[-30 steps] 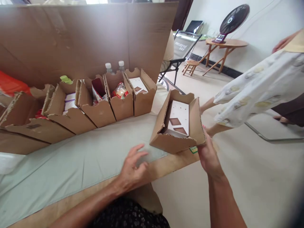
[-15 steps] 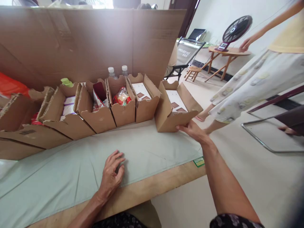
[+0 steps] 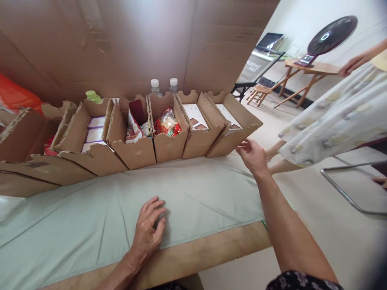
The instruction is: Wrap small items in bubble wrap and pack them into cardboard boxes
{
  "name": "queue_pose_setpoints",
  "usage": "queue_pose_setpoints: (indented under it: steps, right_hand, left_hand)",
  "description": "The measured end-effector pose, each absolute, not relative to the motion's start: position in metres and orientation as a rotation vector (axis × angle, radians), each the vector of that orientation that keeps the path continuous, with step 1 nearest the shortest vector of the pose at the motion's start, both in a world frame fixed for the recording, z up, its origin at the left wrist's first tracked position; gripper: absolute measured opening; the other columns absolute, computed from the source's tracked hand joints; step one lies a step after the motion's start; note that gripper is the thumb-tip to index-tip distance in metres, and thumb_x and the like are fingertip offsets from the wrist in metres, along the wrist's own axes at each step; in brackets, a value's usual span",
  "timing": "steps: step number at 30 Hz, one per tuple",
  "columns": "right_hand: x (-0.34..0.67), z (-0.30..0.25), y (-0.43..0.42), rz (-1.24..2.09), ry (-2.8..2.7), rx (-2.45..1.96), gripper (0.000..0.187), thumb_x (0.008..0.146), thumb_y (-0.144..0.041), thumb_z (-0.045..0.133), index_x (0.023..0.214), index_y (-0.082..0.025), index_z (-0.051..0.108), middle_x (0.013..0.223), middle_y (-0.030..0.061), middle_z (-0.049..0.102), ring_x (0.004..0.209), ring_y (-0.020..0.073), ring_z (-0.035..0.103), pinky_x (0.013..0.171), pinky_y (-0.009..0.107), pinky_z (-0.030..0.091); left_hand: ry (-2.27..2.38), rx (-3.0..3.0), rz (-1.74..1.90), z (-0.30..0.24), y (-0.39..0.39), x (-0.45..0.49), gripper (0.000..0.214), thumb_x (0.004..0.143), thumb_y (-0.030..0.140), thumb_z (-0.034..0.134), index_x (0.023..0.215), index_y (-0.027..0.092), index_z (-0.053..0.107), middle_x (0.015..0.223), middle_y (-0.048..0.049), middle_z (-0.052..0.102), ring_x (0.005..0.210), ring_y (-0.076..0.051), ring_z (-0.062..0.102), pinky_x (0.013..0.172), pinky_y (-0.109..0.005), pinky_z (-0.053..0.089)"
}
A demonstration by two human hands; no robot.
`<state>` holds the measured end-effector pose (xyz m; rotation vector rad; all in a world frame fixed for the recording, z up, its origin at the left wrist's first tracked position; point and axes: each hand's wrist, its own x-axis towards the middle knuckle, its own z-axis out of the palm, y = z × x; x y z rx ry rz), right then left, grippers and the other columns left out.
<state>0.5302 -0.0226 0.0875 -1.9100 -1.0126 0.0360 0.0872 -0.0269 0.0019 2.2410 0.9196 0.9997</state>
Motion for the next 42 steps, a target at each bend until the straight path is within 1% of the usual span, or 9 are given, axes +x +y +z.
queue_pose_setpoints:
  steps: [3, 7, 12, 16, 23, 30, 34, 38, 42]
  right_hand:
    - [0.490, 0.104, -0.026, -0.339, -0.947, -1.865, 0.040, 0.089, -0.044, 0.059, 0.119, -0.019, 0.069, 0.099, 0.0102, 0.076, 0.089, 0.0259, 0.072, 0.092, 0.048, 0.059]
    - [0.430, 0.138, 0.008, -0.199, -1.367, -1.905, 0.051, 0.088, -0.033, 0.062, 0.138, -0.026, 0.065, 0.090, 0.0026, 0.077, 0.078, 0.0230, 0.070, 0.082, 0.038, 0.057]
    - [0.399, 0.160, 0.031, -0.160, -1.480, -2.109, 0.024, 0.088, -0.026, 0.057, 0.101, -0.024, 0.077, 0.084, 0.0080, 0.078, 0.081, 0.0300, 0.072, 0.076, 0.039, 0.051]
    - [0.378, 0.152, -0.038, -0.200, -1.451, -1.938, 0.018, 0.089, -0.027, 0.059, 0.095, -0.025, 0.075, 0.083, 0.0045, 0.078, 0.074, 0.0242, 0.072, 0.072, 0.035, 0.052]
    - [0.282, 0.136, -0.186, -0.078, -1.311, -1.790, 0.014, 0.097, -0.026, 0.067, 0.109, -0.024, 0.073, 0.085, -0.0002, 0.078, 0.071, 0.0169, 0.075, 0.072, 0.029, 0.060]
    - [0.198, 0.153, -0.213, 0.281, -1.488, -1.398, 0.045, 0.093, -0.011, 0.068, 0.135, -0.027, 0.065, 0.102, 0.0009, 0.082, 0.086, 0.0157, 0.080, 0.080, 0.027, 0.065]
    - [0.223, 0.157, -0.231, 0.136, -1.399, -1.177, 0.026, 0.096, -0.025, 0.066, 0.119, -0.027, 0.078, 0.091, 0.0033, 0.082, 0.076, 0.0223, 0.078, 0.066, 0.038, 0.064]
    - [0.297, 0.134, -0.201, -0.144, -0.940, -1.192, 0.024, 0.100, -0.029, 0.057, 0.108, -0.025, 0.079, 0.088, 0.0034, 0.079, 0.074, 0.0204, 0.074, 0.062, 0.034, 0.056]
    - [0.346, 0.094, -0.127, 0.304, -0.766, -1.429, 0.045, 0.087, -0.058, 0.069, 0.116, -0.023, 0.073, 0.117, 0.0078, 0.077, 0.115, 0.0262, 0.070, 0.084, 0.039, 0.059]
  left_hand:
    - [0.914, 2.224, 0.985, 0.001, -0.027, 0.088, 0.028, 0.090, 0.013, 0.056, 0.105, 0.025, 0.075, 0.122, -0.0106, 0.078, 0.131, -0.033, 0.066, 0.104, -0.057, 0.059]
    - [0.926, 2.199, 0.978, -0.002, -0.027, 0.088, 0.029, 0.088, 0.012, 0.055, 0.105, 0.024, 0.076, 0.124, -0.0114, 0.077, 0.133, -0.034, 0.064, 0.106, -0.060, 0.056]
    - [0.931, 2.172, 0.998, -0.004, -0.025, 0.090, 0.030, 0.087, 0.011, 0.055, 0.105, 0.023, 0.075, 0.123, -0.0121, 0.076, 0.130, -0.033, 0.065, 0.106, -0.060, 0.057]
    - [0.949, 2.126, 1.016, -0.001, -0.022, 0.090, 0.035, 0.085, 0.009, 0.056, 0.112, 0.022, 0.073, 0.129, -0.0136, 0.073, 0.129, -0.032, 0.065, 0.107, -0.058, 0.057]
    - [0.842, 2.115, 0.905, 0.019, -0.043, 0.074, 0.046, 0.087, 0.017, 0.060, 0.132, 0.017, 0.064, 0.138, -0.0178, 0.067, 0.131, -0.032, 0.062, 0.112, -0.056, 0.054]
    - [0.670, 2.081, 0.940, 0.062, -0.081, 0.055, 0.063, 0.088, 0.019, 0.063, 0.150, 0.021, 0.050, 0.147, -0.0154, 0.061, 0.136, -0.031, 0.058, 0.115, -0.051, 0.050]
    - [0.732, 2.073, 1.023, 0.072, -0.078, 0.053, 0.049, 0.091, 0.017, 0.061, 0.140, 0.021, 0.058, 0.137, -0.0129, 0.067, 0.130, -0.028, 0.062, 0.112, -0.048, 0.052]
    - [0.860, 2.051, 1.097, 0.073, -0.080, 0.048, 0.047, 0.093, 0.015, 0.059, 0.139, 0.022, 0.058, 0.138, -0.0130, 0.062, 0.127, -0.027, 0.061, 0.108, -0.046, 0.055]
    - [0.954, 2.009, 1.189, 0.066, -0.105, 0.042, 0.062, 0.093, 0.015, 0.060, 0.152, 0.026, 0.046, 0.128, -0.0112, 0.059, 0.095, -0.018, 0.062, 0.079, -0.032, 0.061]
